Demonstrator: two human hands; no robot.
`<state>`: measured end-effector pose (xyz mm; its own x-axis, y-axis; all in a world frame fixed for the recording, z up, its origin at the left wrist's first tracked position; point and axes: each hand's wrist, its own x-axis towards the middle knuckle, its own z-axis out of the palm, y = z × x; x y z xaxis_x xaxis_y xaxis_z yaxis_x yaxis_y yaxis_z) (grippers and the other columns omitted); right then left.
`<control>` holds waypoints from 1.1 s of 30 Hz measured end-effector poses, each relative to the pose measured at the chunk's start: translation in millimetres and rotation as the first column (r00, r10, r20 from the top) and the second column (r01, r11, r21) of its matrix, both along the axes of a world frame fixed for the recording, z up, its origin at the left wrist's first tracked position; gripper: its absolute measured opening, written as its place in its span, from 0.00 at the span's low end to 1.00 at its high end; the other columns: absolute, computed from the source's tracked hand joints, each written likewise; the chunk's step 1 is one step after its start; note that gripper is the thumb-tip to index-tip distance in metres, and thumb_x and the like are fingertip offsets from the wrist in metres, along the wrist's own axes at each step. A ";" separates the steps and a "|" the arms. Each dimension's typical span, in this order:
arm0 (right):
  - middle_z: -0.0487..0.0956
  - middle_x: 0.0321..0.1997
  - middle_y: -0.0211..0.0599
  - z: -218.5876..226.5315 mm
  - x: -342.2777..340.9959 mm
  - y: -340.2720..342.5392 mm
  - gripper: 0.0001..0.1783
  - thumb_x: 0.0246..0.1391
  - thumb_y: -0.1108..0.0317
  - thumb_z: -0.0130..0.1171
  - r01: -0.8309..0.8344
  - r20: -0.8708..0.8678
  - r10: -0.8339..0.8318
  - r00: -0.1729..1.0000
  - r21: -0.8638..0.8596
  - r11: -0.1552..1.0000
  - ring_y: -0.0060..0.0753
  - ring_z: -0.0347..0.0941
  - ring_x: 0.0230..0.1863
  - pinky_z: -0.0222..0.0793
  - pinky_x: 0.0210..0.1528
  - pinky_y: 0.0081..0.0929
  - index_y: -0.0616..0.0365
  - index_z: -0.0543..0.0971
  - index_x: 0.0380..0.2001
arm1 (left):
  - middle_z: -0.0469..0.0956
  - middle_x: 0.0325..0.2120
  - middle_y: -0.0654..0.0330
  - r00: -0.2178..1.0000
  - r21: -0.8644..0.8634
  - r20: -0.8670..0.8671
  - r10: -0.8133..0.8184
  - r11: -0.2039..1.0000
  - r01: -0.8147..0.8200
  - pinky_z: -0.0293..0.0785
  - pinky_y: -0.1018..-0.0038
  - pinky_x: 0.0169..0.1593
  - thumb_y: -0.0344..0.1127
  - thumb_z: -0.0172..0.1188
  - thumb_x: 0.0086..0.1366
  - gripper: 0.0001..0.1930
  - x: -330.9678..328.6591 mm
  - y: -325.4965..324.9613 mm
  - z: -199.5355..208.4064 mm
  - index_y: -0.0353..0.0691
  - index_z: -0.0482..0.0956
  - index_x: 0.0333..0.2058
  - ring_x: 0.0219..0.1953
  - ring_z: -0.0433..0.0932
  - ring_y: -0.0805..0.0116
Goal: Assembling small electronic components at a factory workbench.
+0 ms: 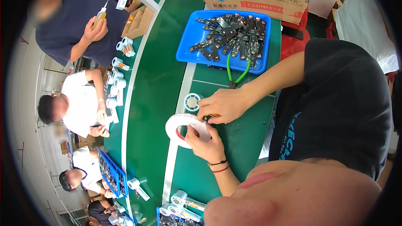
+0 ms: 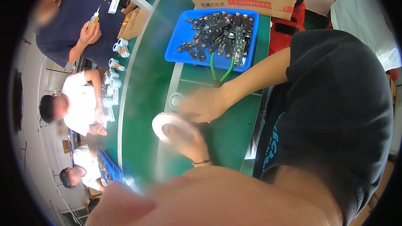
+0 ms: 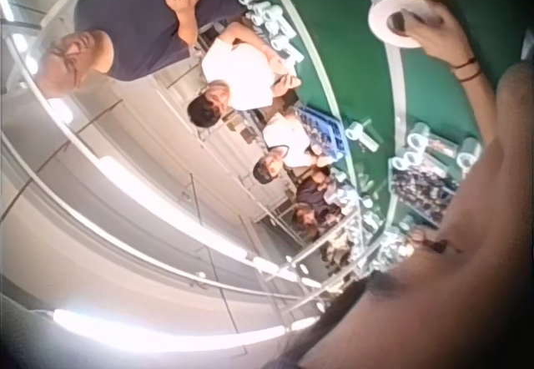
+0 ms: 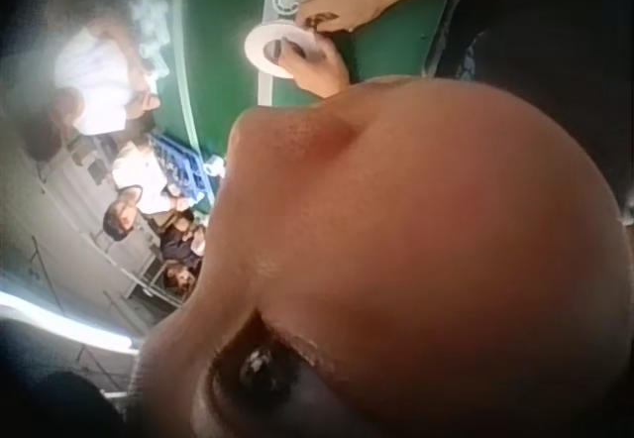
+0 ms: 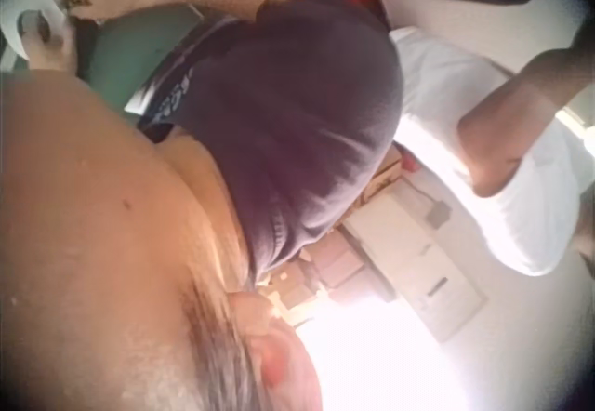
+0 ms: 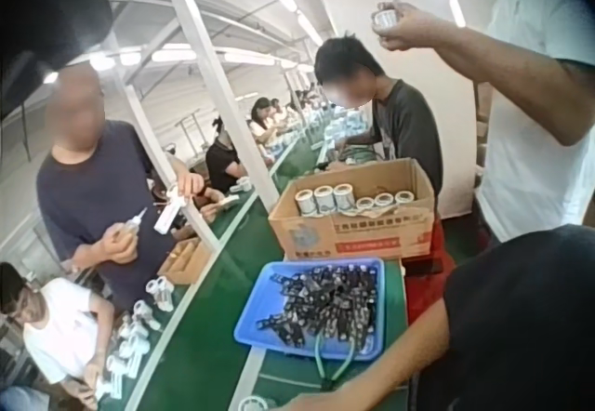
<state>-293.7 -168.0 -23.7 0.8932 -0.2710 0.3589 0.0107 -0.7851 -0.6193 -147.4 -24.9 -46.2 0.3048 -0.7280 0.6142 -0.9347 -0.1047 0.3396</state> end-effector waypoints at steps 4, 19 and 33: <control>0.74 0.45 0.36 -0.7 4.0 4.9 0.14 0.60 0.68 0.60 -0.029 0.140 0.027 0.990 0.008 1.000 0.41 0.78 0.37 0.74 0.35 0.38 0.54 0.77 0.49 | 0.75 0.42 0.46 0.992 -0.108 -0.077 -0.101 0.990 0.092 0.80 0.62 0.37 0.34 0.70 0.60 0.28 0.1 1.5 1.5 0.30 0.71 0.57 0.42 0.79 0.49; 0.75 0.43 0.32 -7.5 0.9 0.9 0.07 0.55 0.71 0.65 -0.077 0.251 0.094 0.963 -0.074 0.994 0.33 0.77 0.32 0.73 0.29 0.30 0.54 0.79 0.38 | 0.76 0.43 0.46 0.993 -0.089 -0.026 -0.118 0.989 0.115 0.80 0.63 0.35 0.33 0.68 0.60 0.26 2.9 2.5 -3.2 0.28 0.72 0.54 0.41 0.79 0.48; 0.76 0.40 0.34 3.2 -0.5 -25.9 0.10 0.54 0.75 0.68 -0.033 0.441 -0.057 0.896 0.194 0.981 0.29 0.75 0.30 0.72 0.30 0.24 0.58 0.74 0.27 | 0.76 0.42 0.48 0.983 0.186 0.087 0.159 0.967 -0.173 0.77 0.56 0.42 0.36 0.65 0.58 0.20 7.9 4.7 2.6 0.34 0.78 0.48 0.41 0.79 0.47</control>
<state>-294.2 -193.9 -20.5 0.6498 -0.3839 0.6560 0.3101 -0.6541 -0.6900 -139.5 -20.2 -43.6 0.3915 -0.7773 0.4924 -0.9199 -0.3168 0.2313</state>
